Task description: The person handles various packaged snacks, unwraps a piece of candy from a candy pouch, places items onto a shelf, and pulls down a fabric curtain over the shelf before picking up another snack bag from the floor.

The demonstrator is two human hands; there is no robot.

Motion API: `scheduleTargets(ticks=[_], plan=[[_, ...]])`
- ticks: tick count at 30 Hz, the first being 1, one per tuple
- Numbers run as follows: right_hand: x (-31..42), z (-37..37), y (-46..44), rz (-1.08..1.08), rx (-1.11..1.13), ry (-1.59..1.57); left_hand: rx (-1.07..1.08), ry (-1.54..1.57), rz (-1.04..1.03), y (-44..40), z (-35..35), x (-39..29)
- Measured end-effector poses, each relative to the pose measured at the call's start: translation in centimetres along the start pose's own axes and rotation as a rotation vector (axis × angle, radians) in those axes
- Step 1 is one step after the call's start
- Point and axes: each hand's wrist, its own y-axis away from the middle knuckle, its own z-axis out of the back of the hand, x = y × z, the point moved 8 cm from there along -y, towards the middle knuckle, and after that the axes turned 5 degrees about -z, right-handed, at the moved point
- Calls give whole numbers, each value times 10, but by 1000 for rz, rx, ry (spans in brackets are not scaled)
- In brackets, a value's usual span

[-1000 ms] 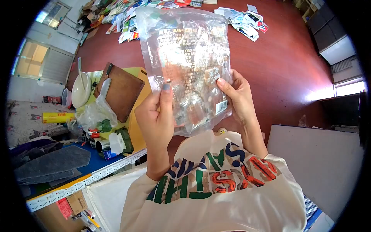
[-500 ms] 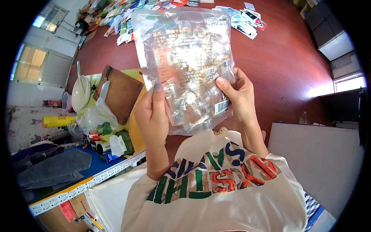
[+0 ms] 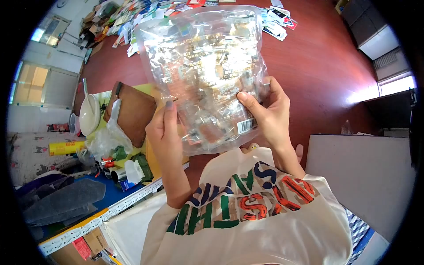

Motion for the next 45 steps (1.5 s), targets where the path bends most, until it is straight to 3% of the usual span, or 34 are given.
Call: scheduleTargets(ticks=[4,21,45], plan=[[2,0,2,19,-3,11,-10,11,54,3,-2,-2],[-23,1,1,-103,37,-89,35,-39,-106,14,-6,-36],[-52,-4,-7,-250,107,-255,22,-124,-158,13,-8,-41]])
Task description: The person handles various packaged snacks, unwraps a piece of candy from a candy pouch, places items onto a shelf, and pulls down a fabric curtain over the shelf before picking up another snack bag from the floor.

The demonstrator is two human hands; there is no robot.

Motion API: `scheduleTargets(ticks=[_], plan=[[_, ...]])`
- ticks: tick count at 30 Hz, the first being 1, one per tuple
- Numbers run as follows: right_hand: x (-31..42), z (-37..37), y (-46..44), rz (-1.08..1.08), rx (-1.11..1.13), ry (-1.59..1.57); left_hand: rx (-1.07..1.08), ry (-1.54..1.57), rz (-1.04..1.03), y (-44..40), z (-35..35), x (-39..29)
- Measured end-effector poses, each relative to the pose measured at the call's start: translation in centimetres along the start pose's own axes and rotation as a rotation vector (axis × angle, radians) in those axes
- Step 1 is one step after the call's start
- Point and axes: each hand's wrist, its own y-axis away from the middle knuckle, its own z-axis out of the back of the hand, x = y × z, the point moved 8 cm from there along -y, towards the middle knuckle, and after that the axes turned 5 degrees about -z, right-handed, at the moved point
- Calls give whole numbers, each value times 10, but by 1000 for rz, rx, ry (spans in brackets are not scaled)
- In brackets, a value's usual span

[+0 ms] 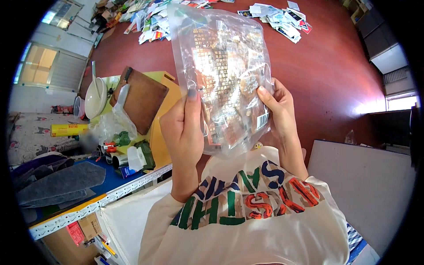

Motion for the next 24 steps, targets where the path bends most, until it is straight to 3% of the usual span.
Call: scheduleTargets(ticks=[24], plan=[[-4,8,-9,54,71,-40,52,-25,45,2,-12,-11]])
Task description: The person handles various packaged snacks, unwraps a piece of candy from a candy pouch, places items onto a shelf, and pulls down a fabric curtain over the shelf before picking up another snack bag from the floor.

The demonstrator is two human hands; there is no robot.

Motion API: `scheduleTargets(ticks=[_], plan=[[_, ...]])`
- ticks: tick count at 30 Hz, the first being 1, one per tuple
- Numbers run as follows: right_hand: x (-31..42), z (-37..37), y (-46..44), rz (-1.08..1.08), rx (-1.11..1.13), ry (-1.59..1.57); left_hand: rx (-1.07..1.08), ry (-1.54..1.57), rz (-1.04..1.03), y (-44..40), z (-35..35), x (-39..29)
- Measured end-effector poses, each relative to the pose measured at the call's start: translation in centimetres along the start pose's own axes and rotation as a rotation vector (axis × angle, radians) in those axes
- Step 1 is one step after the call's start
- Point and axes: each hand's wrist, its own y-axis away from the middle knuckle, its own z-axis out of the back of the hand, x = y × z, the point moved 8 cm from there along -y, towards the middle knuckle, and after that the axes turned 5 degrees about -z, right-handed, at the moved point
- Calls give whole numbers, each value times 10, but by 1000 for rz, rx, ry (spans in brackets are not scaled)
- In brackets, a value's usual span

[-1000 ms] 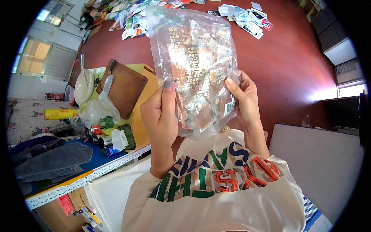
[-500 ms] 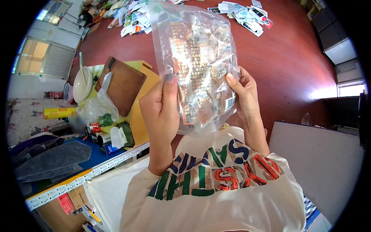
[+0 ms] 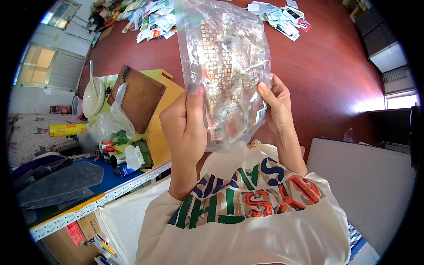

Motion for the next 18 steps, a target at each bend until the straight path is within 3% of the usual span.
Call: scheduleTargets(ticks=[18], plan=[[1,0,5,12,-24,-11,-36,1,-85,0,1,1]])
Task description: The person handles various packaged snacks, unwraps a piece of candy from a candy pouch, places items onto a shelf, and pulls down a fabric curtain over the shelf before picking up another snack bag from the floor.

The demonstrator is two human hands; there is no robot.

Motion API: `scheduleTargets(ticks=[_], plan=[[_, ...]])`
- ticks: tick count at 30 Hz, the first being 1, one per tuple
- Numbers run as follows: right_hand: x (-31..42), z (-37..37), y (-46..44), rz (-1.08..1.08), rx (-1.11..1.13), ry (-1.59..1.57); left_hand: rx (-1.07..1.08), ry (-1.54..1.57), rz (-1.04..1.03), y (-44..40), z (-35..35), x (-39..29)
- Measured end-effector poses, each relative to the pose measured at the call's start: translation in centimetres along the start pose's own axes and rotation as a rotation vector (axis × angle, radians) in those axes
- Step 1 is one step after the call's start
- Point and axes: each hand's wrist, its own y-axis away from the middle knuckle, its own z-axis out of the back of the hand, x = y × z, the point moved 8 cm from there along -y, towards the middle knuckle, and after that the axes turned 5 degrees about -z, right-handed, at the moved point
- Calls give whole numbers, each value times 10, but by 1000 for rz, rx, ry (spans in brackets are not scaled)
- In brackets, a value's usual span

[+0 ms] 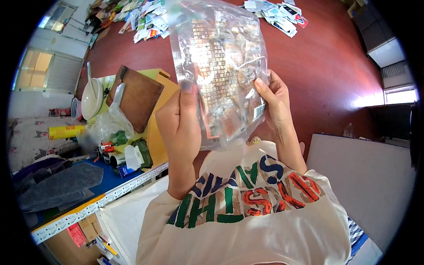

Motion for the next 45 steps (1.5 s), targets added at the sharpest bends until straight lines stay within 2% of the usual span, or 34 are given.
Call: scheduleTargets(ticks=[6,15,45], plan=[[-2,2,0,-12,5,-6,8,2,64,2,0,-2],[1,3,1,2,-21,14,6,-9,-4,0,-1,1],[0,3,0,22,-32,5,-12,5,35,1,1,4]])
